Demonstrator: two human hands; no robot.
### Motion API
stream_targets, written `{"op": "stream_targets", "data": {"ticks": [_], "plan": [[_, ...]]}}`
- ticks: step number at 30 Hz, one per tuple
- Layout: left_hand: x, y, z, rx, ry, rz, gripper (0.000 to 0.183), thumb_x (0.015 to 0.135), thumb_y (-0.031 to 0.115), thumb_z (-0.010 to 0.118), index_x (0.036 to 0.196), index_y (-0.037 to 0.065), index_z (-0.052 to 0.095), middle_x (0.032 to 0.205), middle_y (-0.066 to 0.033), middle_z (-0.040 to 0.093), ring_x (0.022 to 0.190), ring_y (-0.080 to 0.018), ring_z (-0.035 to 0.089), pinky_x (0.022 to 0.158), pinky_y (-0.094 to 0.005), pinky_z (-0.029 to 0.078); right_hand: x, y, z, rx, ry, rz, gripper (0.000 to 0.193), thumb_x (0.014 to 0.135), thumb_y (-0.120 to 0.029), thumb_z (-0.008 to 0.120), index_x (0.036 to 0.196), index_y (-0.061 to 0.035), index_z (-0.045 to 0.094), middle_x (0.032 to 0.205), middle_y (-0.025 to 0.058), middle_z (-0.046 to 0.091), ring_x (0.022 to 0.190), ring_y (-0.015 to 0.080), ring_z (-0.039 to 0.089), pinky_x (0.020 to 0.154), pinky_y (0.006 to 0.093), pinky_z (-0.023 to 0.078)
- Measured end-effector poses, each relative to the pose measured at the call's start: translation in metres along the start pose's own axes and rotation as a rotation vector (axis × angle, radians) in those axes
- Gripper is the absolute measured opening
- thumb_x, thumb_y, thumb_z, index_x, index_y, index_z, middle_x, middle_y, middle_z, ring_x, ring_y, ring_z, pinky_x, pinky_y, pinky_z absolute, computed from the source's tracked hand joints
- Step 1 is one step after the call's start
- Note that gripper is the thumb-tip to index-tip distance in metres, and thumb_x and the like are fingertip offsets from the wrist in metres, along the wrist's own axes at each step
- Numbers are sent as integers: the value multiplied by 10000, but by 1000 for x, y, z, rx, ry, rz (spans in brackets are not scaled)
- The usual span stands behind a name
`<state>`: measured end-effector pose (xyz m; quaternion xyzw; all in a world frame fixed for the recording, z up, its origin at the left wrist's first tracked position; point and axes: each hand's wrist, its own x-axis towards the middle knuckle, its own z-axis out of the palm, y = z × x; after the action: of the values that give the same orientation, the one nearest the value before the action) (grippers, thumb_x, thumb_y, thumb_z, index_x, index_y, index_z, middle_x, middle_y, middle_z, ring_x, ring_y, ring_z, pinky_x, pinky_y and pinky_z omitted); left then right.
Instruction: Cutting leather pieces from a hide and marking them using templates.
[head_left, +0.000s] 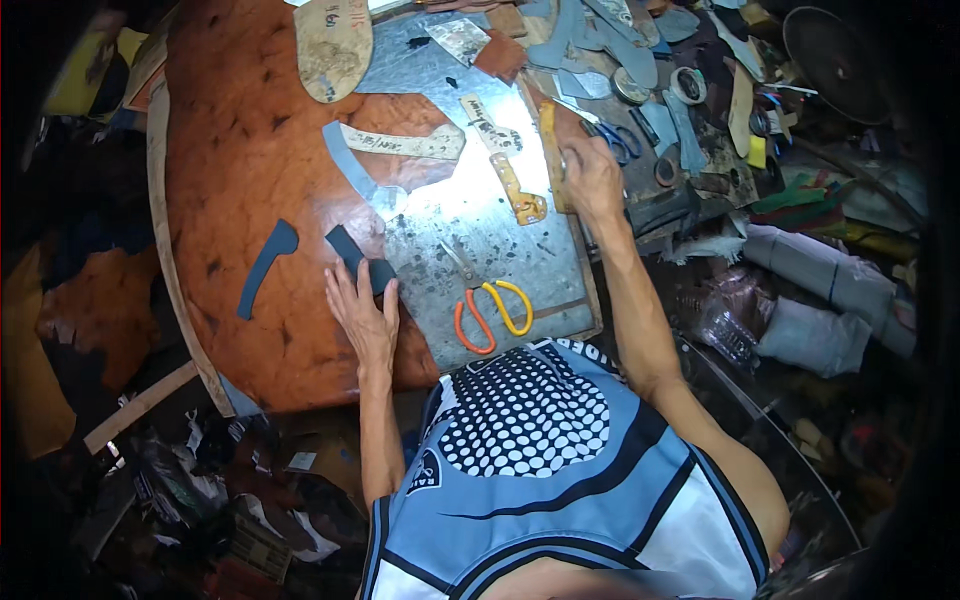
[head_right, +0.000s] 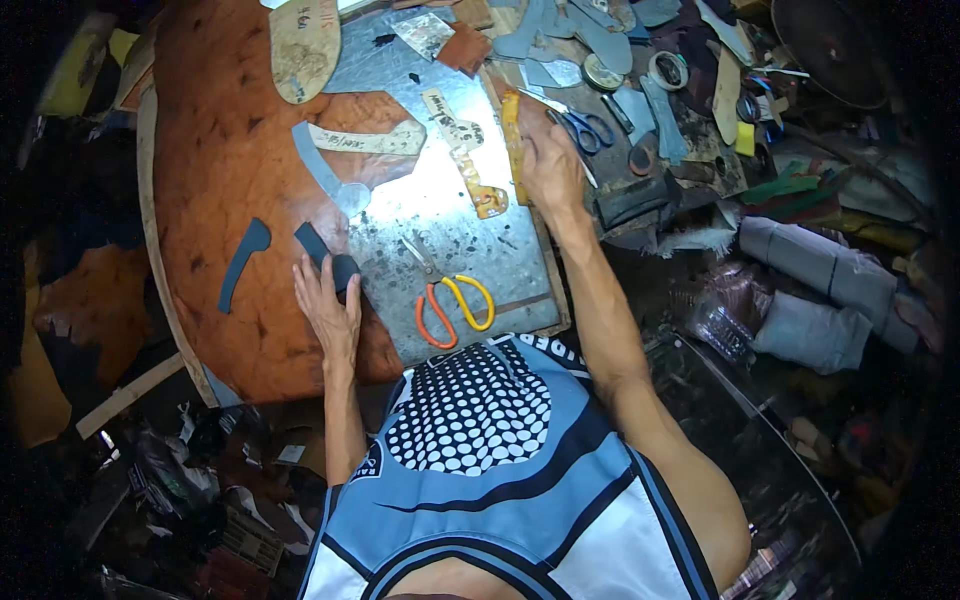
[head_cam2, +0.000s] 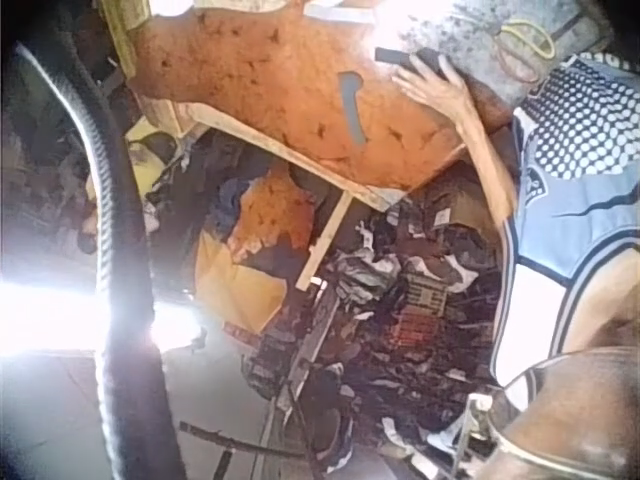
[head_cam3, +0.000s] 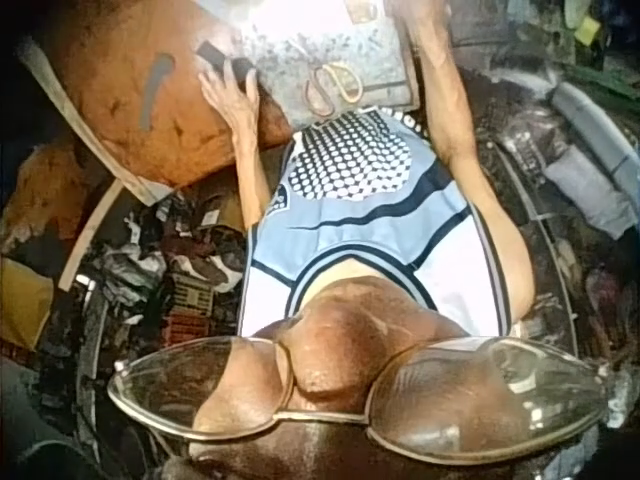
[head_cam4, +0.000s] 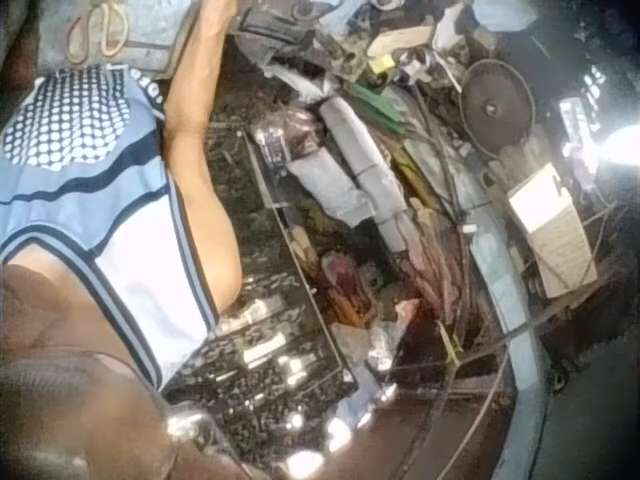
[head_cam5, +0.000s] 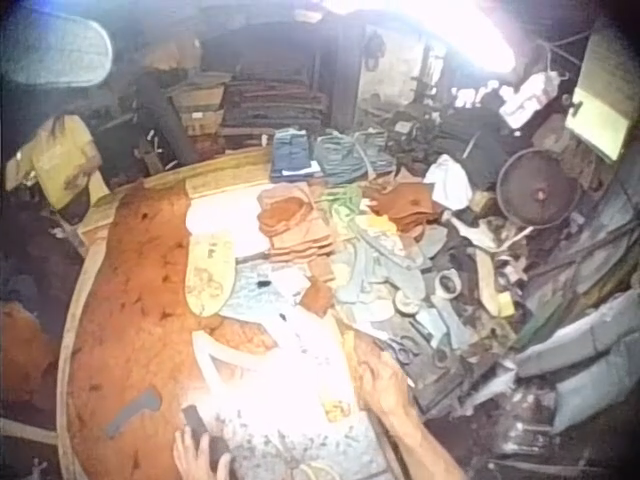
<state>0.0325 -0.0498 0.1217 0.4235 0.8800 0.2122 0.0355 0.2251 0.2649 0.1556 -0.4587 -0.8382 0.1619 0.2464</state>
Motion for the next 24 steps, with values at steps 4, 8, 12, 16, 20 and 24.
{"op": "stream_targets", "data": {"ticks": [4, 8, 12, 16, 20, 24], "plan": [[-2, -11, 3, -1, -4, -71, 522, 896, 330, 644, 1315, 40, 531, 1466, -257, 347, 1368, -475, 277, 1095, -593, 242, 24, -15, 4, -82, -115, -106, 180, 853, -161, 630, 960, -27, 685, 906, 187, 629, 880, 377, 619, 769, 439, 495], [4, -18, 8, -10, 13, -108, 547, 905, 343, 635, 1338, 35, 507, 1483, -259, 321, 1378, -477, 257, 1106, -583, 229, 37, -43, 35, -98, -174, -224, 300, 814, -254, 698, 975, -2, 675, 938, 189, 623, 866, 366, 628, 764, 470, 484], [4, -30, 16, -30, 31, -177, 568, 901, 352, 636, 1345, 26, 495, 1492, -260, 311, 1384, -470, 251, 1115, -581, 212, 52, -53, 66, -219, -372, -202, 369, 839, -266, 664, 1110, -16, 654, 1007, 226, 618, 909, 403, 627, 805, 484, 503], [7, -38, 11, 0, 41, -166, 578, 900, 320, 640, 1362, 15, 473, 1505, -258, 300, 1400, -443, 246, 1137, -547, 185, 62, -47, 81, -63, -361, -185, 290, 852, -148, 556, 1084, -14, 666, 1033, 259, 616, 931, 423, 625, 828, 493, 500], [-7, -38, -5, 77, 67, -211, 599, 884, 332, 634, 1378, 37, 467, 1493, -246, 340, 1400, -439, 262, 1141, -541, 169, 64, -102, 37, -88, -420, 30, 272, 847, -90, 538, 1072, -9, 667, 961, 231, 674, 945, 373, 642, 859, 423, 492], [-2, -47, 16, -182, 76, -207, 651, 901, 364, 618, 1418, 33, 404, 1514, -256, 283, 1429, -430, 196, 1152, -527, 162, 105, 15, 47, 101, -272, 37, 231, 894, -94, 541, 1067, -23, 677, 1070, 202, 672, 971, 343, 653, 849, 378, 497]]}}
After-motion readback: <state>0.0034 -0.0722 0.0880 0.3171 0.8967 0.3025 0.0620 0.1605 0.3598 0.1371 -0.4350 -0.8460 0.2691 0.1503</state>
